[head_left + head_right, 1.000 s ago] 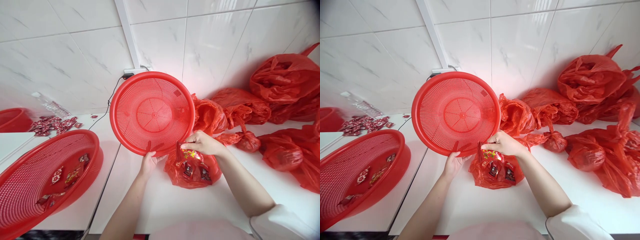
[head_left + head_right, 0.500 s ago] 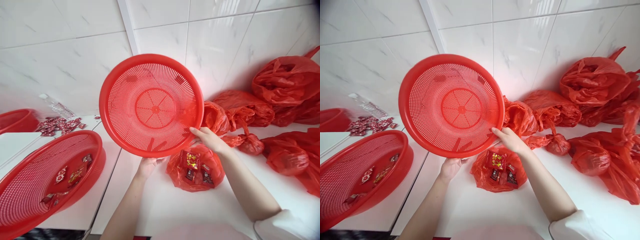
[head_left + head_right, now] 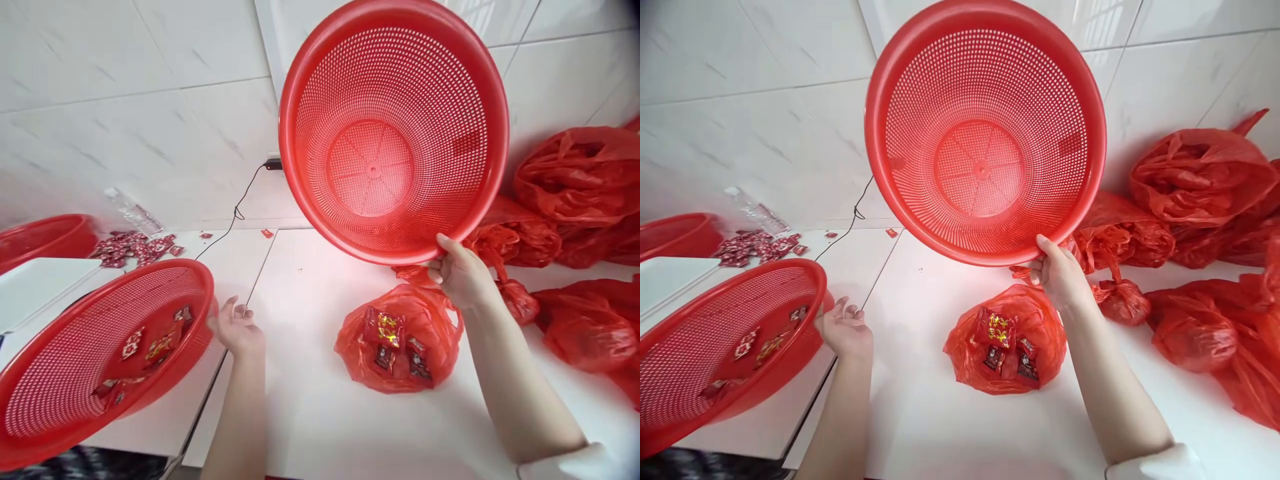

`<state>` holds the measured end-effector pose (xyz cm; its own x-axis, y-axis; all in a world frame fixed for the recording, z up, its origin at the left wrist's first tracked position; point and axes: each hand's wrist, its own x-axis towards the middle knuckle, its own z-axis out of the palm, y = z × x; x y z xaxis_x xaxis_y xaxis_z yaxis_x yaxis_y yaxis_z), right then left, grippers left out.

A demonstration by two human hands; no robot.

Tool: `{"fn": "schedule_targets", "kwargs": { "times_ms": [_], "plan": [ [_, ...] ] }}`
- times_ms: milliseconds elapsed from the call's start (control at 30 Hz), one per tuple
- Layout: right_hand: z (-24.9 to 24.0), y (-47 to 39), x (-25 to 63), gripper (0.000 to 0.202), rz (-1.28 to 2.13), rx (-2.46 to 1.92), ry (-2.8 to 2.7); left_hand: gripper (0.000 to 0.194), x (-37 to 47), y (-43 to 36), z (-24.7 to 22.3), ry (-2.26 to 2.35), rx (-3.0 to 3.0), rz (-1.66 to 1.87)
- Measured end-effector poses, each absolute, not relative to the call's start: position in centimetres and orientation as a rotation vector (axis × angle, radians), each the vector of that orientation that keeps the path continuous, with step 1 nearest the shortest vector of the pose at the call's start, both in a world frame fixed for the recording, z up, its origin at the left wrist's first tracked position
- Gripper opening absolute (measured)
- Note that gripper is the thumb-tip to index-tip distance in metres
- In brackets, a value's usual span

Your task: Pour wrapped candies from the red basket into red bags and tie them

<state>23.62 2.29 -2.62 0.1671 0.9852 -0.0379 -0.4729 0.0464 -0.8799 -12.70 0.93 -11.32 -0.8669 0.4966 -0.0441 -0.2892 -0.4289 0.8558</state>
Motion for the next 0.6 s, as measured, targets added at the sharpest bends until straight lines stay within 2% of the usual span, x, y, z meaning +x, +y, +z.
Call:
{"fn": "schedule_targets", "kwargs": {
  "times_ms": [100,167,400,600],
  "plan": [
    [-2.6,2.4,23.9,0.016,1.239,-0.921,-0.710,0.022,-12.4,0.9,-11.4,1.385,0.374,2.265],
    [-2.7,2.4,23.9,0.018,1.237,-0.917,-0.725,0.018,-11.7,0.9,-11.6,1.404,0.545,2.269],
    [-2.9,2.2,23.3,0.021,1.305,-0.895,-0.756,0.037,-7.6,-0.7,-12.1,1.164,1.226,2.338],
    [-3.1,1.9,21.5,0.014,1.486,-0.895,-0.711,0.028,-6.2,-1.6,-12.6,0.975,1.302,2.175]
  ]
}}
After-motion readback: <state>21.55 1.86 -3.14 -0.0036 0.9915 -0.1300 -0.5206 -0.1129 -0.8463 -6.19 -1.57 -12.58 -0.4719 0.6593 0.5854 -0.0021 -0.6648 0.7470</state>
